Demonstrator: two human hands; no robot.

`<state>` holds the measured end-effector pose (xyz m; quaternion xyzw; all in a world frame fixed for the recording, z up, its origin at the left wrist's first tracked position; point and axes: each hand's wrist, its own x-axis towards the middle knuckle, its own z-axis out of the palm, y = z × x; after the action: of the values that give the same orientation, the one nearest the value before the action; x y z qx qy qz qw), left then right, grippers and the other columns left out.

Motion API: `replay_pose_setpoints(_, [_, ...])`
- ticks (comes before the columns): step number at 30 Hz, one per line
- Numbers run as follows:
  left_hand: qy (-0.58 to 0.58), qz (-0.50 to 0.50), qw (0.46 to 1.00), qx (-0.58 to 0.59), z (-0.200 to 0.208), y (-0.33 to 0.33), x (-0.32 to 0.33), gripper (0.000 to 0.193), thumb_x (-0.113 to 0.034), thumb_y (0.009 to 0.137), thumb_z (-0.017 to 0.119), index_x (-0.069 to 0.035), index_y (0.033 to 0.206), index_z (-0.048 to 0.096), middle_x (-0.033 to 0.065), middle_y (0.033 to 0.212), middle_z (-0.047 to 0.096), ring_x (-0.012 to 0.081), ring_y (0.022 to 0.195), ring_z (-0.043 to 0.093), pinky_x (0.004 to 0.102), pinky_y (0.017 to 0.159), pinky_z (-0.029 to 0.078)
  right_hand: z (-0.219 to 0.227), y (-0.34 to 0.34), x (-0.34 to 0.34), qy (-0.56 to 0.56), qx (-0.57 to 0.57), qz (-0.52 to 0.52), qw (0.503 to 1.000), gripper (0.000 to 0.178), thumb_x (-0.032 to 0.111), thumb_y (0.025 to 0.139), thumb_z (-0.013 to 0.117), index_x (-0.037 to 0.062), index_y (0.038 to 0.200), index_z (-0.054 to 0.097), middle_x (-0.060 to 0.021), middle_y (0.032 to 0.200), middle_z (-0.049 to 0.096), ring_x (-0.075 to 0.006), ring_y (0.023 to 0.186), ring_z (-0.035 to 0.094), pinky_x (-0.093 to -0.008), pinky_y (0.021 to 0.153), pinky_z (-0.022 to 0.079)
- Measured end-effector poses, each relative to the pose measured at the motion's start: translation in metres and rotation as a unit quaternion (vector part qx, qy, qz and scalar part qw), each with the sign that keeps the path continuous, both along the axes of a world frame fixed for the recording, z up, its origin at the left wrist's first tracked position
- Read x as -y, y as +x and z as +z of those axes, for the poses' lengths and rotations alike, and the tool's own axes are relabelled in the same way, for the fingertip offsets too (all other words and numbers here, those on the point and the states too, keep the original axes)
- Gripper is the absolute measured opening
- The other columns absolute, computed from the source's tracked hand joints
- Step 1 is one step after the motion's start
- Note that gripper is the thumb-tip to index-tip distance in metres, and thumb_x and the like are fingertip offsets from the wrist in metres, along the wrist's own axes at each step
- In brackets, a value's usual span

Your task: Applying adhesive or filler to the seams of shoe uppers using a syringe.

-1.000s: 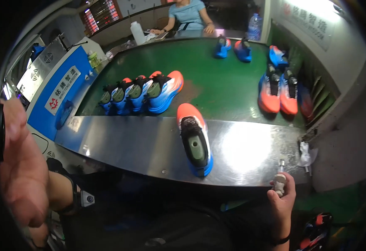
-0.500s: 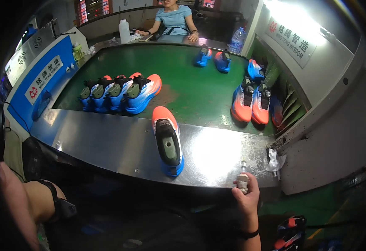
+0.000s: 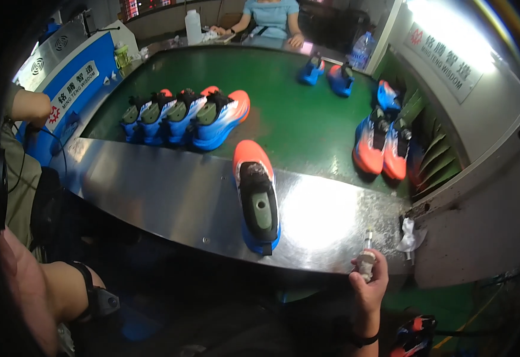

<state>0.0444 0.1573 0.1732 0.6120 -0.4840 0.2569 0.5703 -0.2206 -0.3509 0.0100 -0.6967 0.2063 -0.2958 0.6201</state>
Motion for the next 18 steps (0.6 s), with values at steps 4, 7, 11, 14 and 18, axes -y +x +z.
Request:
replay_pose_setpoints(4, [0.052, 0.008, 0.997, -0.06, 0.009, 0.001, 0.068, 0.031, -0.01, 0.09, 0.048, 0.005, 0.117, 0.045, 0.0107, 0.102, 0.05, 0.0151, 0.084, 0.051, 0.0237, 0.074, 0.042, -0.002, 0.004, 0.003, -0.014, -0.009, -0.024, 1.0, 0.064, 0.03, 0.073, 0.078, 0.0022, 0.122, 0.046, -0.0039, 0.095, 0.057, -0.0097, 0.084, 0.055, -0.0211, 0.072, 0.045])
replay_pose_setpoints(7, [0.081, -0.002, 0.991, -0.105, 0.005, 0.002, 0.087, 0.031, -0.01, 0.09, 0.049, 0.005, 0.117, 0.045, 0.0103, 0.102, 0.05, 0.0148, 0.083, 0.051, 0.0236, 0.073, 0.042, -0.002, 0.004, 0.003, -0.002, -0.042, -0.033, 0.999, 0.065, 0.031, 0.073, 0.078, 0.0023, 0.122, 0.046, -0.0042, 0.095, 0.057, -0.0096, 0.084, 0.055, -0.0212, 0.072, 0.045])
replay_pose_setpoints(11, [0.086, -0.041, 0.985, -0.142, -0.014, 0.018, 0.147, 0.031, -0.01, 0.089, 0.05, 0.004, 0.117, 0.045, 0.0098, 0.102, 0.05, 0.0144, 0.082, 0.051, 0.0234, 0.072, 0.042, -0.009, -0.001, 0.002, 0.005, -0.045, -0.05, 0.998, 0.066, 0.031, 0.071, 0.079, 0.0022, 0.121, 0.046, -0.0047, 0.096, 0.057, -0.0096, 0.084, 0.055, -0.0214, 0.072, 0.045])
replay_pose_setpoints(14, [0.078, -0.037, 0.985, -0.152, -0.038, 0.022, 0.121, 0.031, -0.01, 0.089, 0.051, 0.004, 0.116, 0.045, 0.0094, 0.101, 0.05, 0.014, 0.082, 0.051, 0.0233, 0.072, 0.042, -0.019, -0.001, 0.007, 0.003, -0.075, -0.041, 0.996, 0.07, 0.034, 0.07, 0.081, 0.0014, 0.121, 0.046, -0.0049, 0.095, 0.059, -0.01, 0.084, 0.055, -0.0217, 0.072, 0.045])
replay_pose_setpoints(18, [0.09, -0.042, 0.971, -0.218, -0.042, 0.02, 0.187, 0.031, -0.01, 0.089, 0.052, 0.003, 0.116, 0.045, 0.0088, 0.101, 0.05, 0.0136, 0.081, 0.051, 0.0232, 0.071, 0.042, -0.016, -0.016, 0.006, 0.001, -0.072, -0.099, 0.993, 0.07, 0.035, 0.069, 0.081, 0.0017, 0.12, 0.047, -0.0046, 0.095, 0.059, -0.0095, 0.084, 0.054, -0.0205, 0.072, 0.043])
